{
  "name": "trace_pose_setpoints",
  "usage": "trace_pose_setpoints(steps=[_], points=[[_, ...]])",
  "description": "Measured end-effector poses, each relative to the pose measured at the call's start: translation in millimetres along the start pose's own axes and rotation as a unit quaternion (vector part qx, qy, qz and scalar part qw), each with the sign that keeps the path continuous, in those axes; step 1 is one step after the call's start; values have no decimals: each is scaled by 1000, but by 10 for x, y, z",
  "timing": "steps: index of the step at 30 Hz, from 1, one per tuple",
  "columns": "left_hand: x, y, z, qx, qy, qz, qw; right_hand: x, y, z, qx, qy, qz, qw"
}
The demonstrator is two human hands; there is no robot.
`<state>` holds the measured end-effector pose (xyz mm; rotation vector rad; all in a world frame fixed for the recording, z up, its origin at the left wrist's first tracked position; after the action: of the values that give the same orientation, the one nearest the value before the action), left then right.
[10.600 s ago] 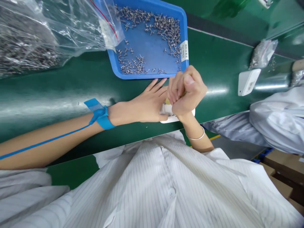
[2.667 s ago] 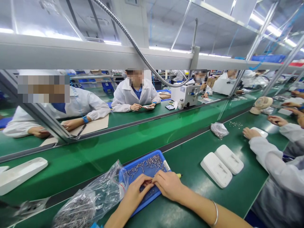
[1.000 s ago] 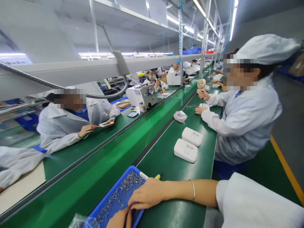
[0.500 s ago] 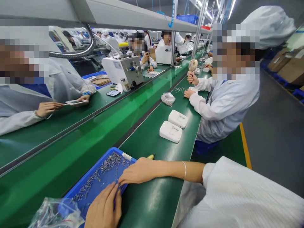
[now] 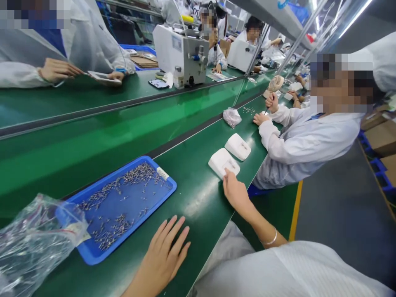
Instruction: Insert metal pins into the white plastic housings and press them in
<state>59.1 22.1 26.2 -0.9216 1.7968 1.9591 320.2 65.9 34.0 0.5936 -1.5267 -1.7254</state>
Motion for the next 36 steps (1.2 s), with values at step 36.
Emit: trace_pose_setpoints(steps=[36], points=[[122,-180,326,264,241,147,922,1255,-228,1034,65,356,126,924]])
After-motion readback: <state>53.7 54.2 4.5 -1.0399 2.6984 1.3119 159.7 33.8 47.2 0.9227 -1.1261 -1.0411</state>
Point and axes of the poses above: each hand's wrist, its own x-axis away from the middle knuckle, its own y-axis out of the back of the hand, z = x × y, the point moved 7 cm from there along -x, towards the middle knuckle, and after that the axes turned 14 degrees about -y, right-handed, at the moved point
